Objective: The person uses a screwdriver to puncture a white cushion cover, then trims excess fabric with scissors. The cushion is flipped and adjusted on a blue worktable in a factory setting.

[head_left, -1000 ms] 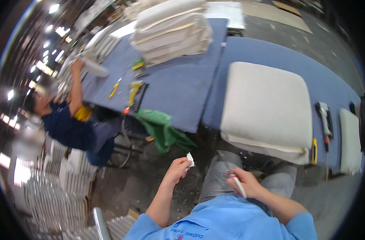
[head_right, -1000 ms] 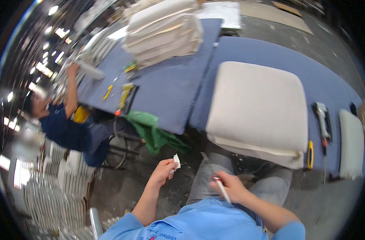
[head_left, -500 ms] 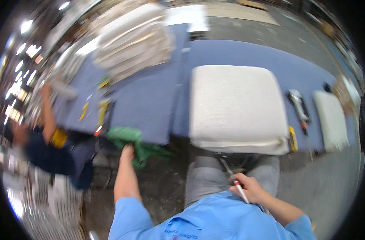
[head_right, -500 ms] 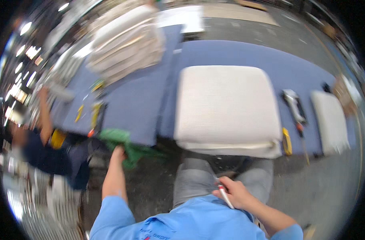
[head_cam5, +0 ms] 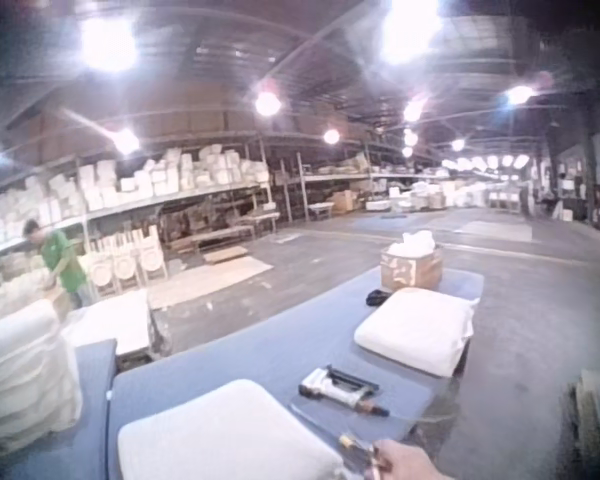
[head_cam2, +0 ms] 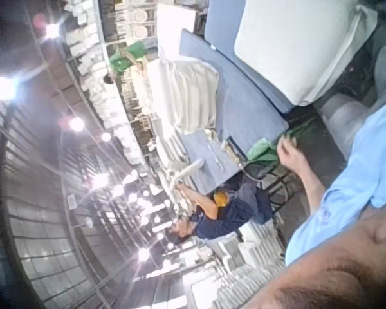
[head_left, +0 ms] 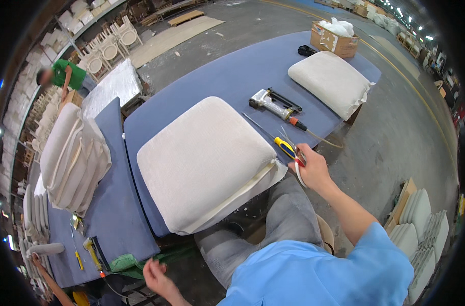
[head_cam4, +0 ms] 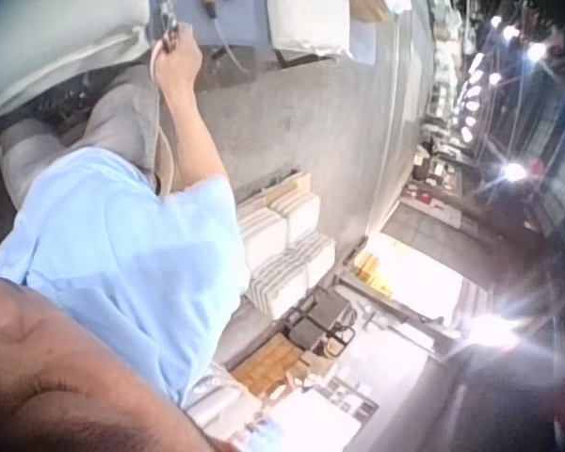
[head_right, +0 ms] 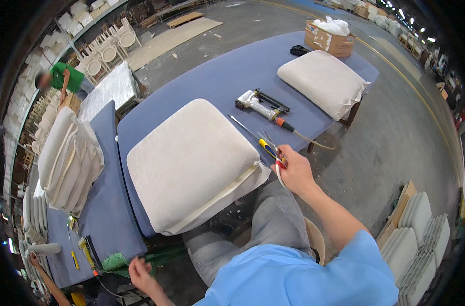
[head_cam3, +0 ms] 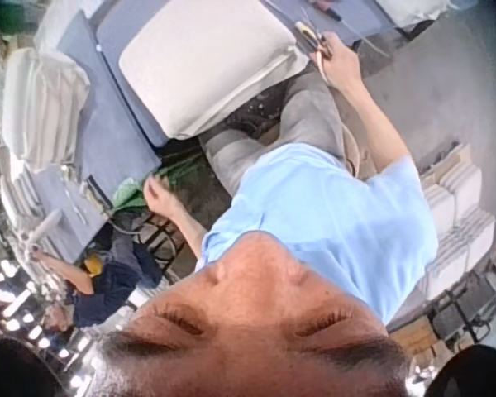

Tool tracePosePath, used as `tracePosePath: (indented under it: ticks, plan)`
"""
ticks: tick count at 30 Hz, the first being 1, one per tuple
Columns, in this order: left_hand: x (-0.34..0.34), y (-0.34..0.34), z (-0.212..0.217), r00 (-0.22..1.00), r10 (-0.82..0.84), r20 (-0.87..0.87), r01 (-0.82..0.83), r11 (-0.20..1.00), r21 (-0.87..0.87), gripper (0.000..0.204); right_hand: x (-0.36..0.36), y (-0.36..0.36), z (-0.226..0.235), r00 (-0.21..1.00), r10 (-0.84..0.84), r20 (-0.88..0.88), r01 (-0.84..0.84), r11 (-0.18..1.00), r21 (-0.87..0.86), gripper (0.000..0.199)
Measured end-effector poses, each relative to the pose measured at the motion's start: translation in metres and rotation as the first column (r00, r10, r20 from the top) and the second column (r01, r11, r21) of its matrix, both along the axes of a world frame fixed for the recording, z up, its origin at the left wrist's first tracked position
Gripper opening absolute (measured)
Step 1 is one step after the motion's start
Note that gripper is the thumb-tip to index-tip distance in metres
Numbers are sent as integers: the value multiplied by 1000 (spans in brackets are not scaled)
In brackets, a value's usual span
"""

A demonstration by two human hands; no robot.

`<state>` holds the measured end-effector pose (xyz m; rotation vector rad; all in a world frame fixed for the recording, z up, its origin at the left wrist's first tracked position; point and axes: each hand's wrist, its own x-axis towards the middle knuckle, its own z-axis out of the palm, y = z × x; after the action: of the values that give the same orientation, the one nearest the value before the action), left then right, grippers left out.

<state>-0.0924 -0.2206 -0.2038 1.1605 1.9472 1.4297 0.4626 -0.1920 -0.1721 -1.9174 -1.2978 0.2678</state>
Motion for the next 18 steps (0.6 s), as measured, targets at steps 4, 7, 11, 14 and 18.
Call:
tracePosePath:
  ticks: [4,7,11,14,18]
  plan:
    - [56,100,14,911,-318,264,366,916,-161,50,18,45,-21,979,-55,196,73,994,-87,47]
    - [56,156,11,883,-326,339,424,862,-277,66,14,64,-32,985,48,167,-26,991,-133,39]
    - [64,201,11,767,-404,499,577,774,-261,79,49,89,-31,951,-65,301,59,998,29,29]
    - [77,196,8,789,-344,509,544,776,-318,78,54,87,-24,947,-110,303,39,972,231,38]
    - [84,179,7,835,-263,483,427,864,-267,72,14,54,-18,972,58,-229,-59,998,2,47]
